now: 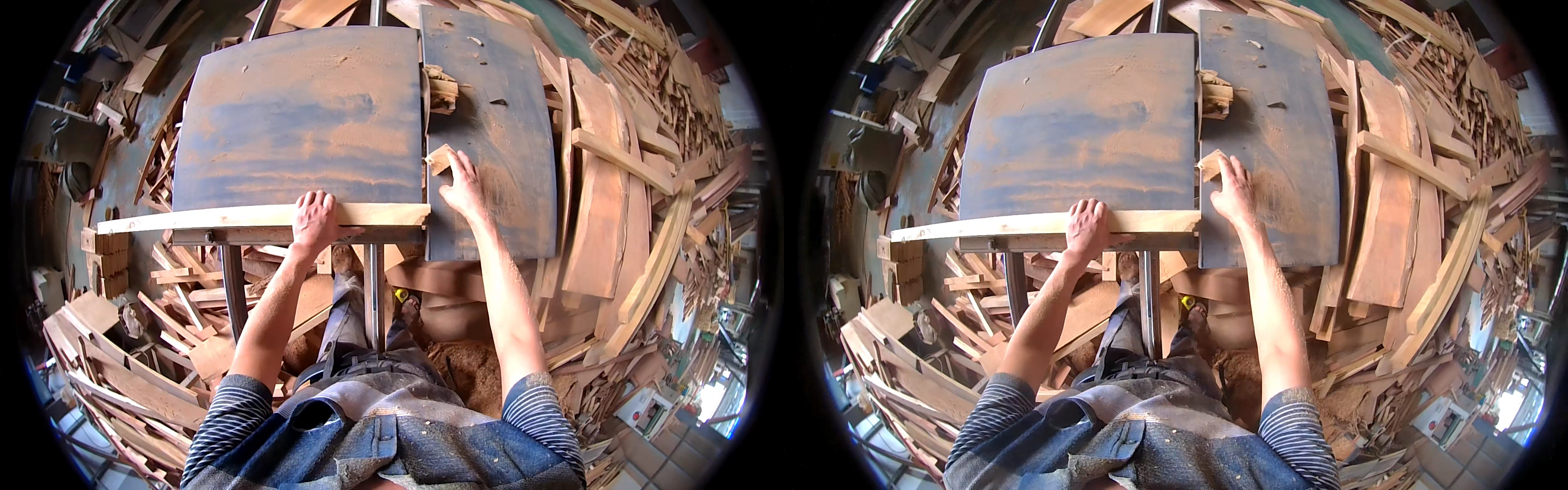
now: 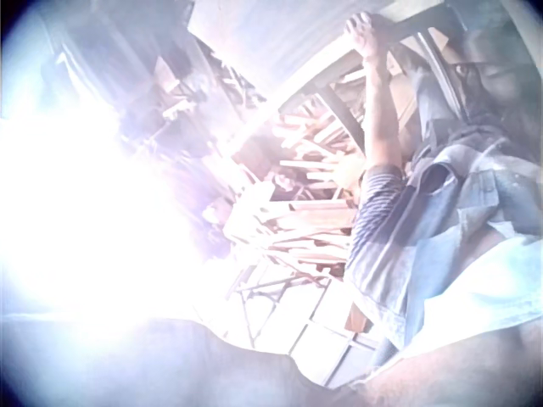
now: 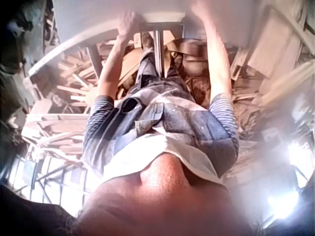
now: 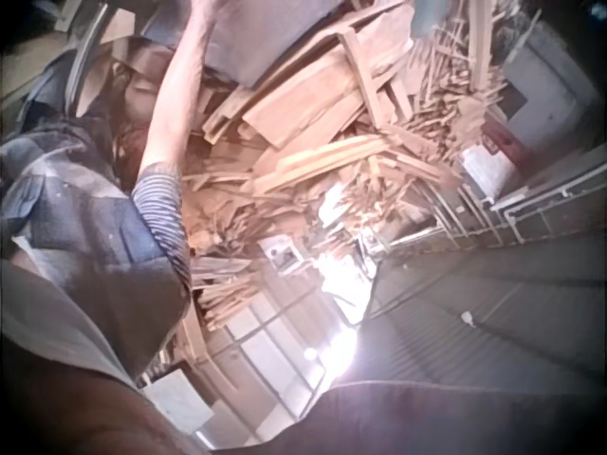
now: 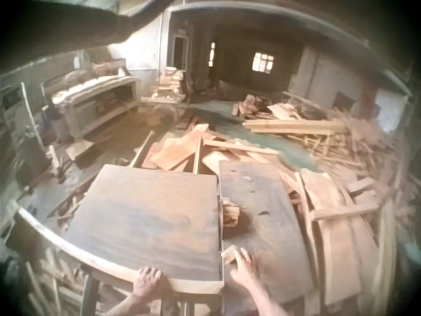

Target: The person measures wood planks with a tape measure, handling multiple pieces of wood on and around a saw table.

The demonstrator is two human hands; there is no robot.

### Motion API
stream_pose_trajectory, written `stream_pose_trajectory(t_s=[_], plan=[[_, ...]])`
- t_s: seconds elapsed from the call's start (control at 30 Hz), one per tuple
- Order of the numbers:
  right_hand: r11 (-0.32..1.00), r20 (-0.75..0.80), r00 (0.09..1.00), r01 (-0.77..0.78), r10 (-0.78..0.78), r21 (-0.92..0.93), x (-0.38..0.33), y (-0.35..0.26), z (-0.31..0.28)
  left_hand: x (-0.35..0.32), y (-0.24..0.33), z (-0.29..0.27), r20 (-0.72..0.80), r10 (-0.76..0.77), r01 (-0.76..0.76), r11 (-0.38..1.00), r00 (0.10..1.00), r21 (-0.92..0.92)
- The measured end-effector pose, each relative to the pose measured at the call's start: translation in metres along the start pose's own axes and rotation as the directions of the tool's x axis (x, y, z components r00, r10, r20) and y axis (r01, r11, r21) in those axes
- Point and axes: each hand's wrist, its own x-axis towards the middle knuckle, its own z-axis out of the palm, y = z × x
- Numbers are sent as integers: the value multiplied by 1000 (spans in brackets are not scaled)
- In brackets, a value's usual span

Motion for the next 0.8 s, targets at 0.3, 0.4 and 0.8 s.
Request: stream_pose_trajectory(t_s=[0.3, 0.4, 0.8], plan=[[976, -262, 943, -176, 205, 129, 3, -31, 26, -13, 7, -5, 4, -8, 8, 1000, 1000, -27], [897, -175, 899, -348, 402, 274, -19, -36, 13, -19, 1, -6, -25, -30, 29, 999, 999, -25], [-256, 277, 314, -108, 908, 961, -272, 86, -63, -19, -2, -20, 113, -49, 59, 994, 992, -88]])
